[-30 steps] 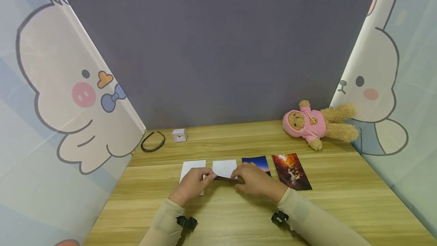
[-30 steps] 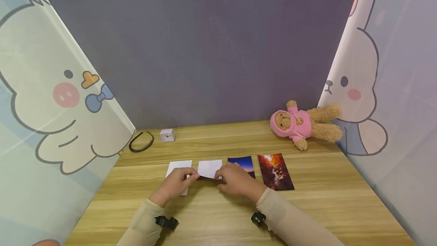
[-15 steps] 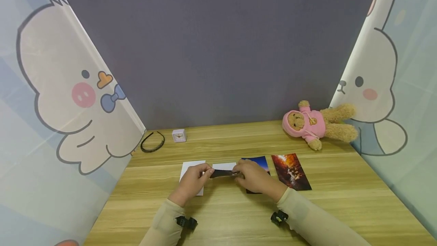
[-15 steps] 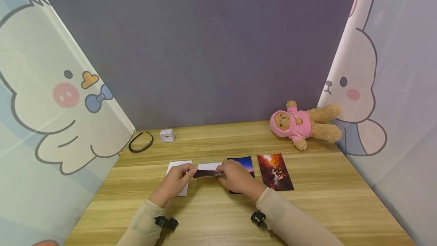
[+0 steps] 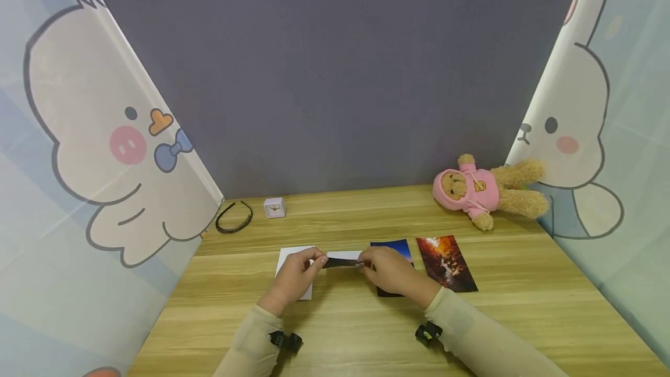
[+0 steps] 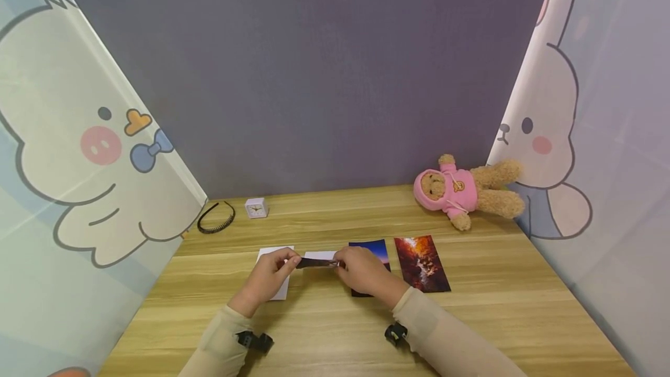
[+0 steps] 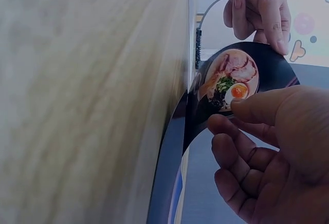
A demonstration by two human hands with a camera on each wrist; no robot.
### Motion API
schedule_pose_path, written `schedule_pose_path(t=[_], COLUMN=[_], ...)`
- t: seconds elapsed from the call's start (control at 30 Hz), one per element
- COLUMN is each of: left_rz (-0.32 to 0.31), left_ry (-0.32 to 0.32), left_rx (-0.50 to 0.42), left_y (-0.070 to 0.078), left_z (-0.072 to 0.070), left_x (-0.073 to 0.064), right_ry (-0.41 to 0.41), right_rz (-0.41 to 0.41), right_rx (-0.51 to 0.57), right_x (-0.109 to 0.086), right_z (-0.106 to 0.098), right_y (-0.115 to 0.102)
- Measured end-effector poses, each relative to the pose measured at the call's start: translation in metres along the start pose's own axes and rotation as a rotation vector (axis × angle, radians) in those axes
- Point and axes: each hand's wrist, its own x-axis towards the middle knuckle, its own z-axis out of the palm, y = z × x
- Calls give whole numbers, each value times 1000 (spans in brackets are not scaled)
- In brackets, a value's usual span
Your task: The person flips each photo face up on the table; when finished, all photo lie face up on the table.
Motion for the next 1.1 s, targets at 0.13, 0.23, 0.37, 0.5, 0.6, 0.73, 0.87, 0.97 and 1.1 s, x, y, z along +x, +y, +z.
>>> schedule_pose_path(t=[0.13, 0.23, 0.37, 0.5, 0.6, 0.73, 0.87, 0.97, 1.1], left_rz=[-12, 0, 17, 36, 38, 21, 22, 31, 47], left_ry=[12, 21, 25, 32, 36, 39, 59, 82, 113], left_rx=[-23, -36, -17, 4, 6, 4, 23, 37, 47], left_y=[0, 0, -1, -1, -2, -2, -2, -3, -3], left_z=[0, 0, -1, -1, -1, 0, 1, 1, 1], left_x=[0, 0, 0, 0, 0, 0, 1, 0, 0], right_ry=[0, 7, 15, 38, 68, 127, 197, 242, 303], right_rz=[10, 11, 17, 19, 24, 40, 47, 35, 12], right_rx=[10, 19, 46, 63, 64, 70, 73, 73, 76], right_x=[0, 1, 1, 2, 2, 2, 3, 4, 5], right_z=[-1, -2, -3, -4, -5, -5, -4, -4, -5], right_y=[0, 0, -1, -2, -3, -4, -3, -3, -3])
